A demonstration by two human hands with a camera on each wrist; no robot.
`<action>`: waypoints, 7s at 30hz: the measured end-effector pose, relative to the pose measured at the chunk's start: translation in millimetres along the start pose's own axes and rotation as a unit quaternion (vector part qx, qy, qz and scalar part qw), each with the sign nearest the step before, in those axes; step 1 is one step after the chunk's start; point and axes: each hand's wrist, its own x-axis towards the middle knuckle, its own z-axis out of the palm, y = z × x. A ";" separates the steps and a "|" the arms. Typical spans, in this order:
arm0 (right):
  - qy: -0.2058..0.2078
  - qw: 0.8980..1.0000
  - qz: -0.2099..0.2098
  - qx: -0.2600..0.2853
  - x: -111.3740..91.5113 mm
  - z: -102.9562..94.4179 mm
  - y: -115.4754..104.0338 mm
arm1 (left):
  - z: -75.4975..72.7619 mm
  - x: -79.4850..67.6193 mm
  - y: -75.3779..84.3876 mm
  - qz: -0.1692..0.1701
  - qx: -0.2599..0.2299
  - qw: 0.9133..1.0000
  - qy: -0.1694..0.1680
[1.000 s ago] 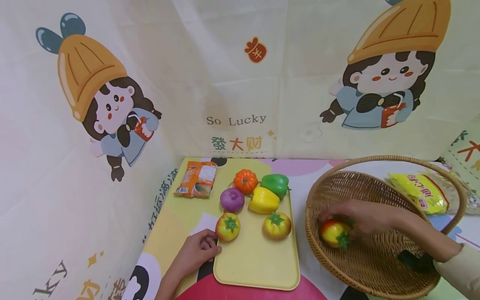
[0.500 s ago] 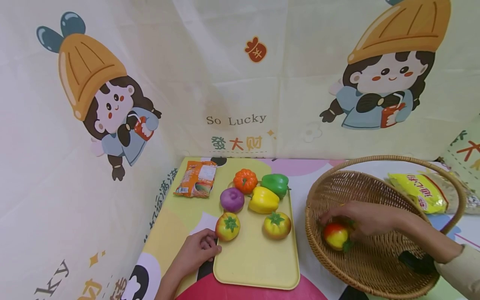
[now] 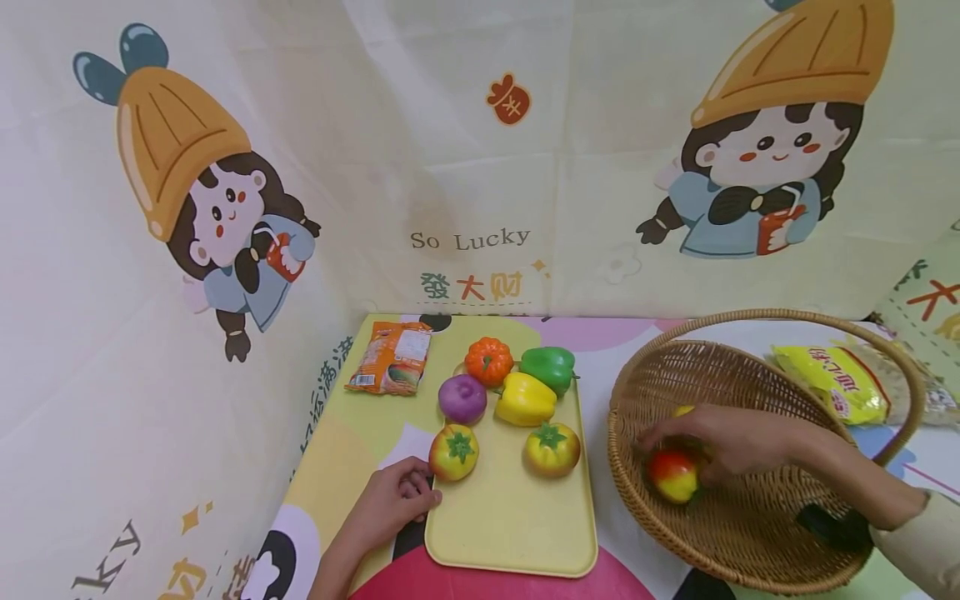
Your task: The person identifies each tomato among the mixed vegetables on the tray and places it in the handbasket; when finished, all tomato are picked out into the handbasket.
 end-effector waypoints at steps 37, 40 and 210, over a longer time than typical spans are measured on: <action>-0.023 0.999 0.035 0.027 -10.3 -0.9 -10.3 | -0.2 -0.2 0.6 0.001 0.008 1.000 -0.002; -0.011 0.999 0.047 0.013 -12.3 -6.1 -17.3 | -0.3 -0.7 0.5 -0.001 0.007 1.000 0.000; 0.216 0.975 0.022 0.041 -19.2 -6.4 -56.9 | 2.2 -0.2 -10.4 0.021 -0.003 1.000 -0.018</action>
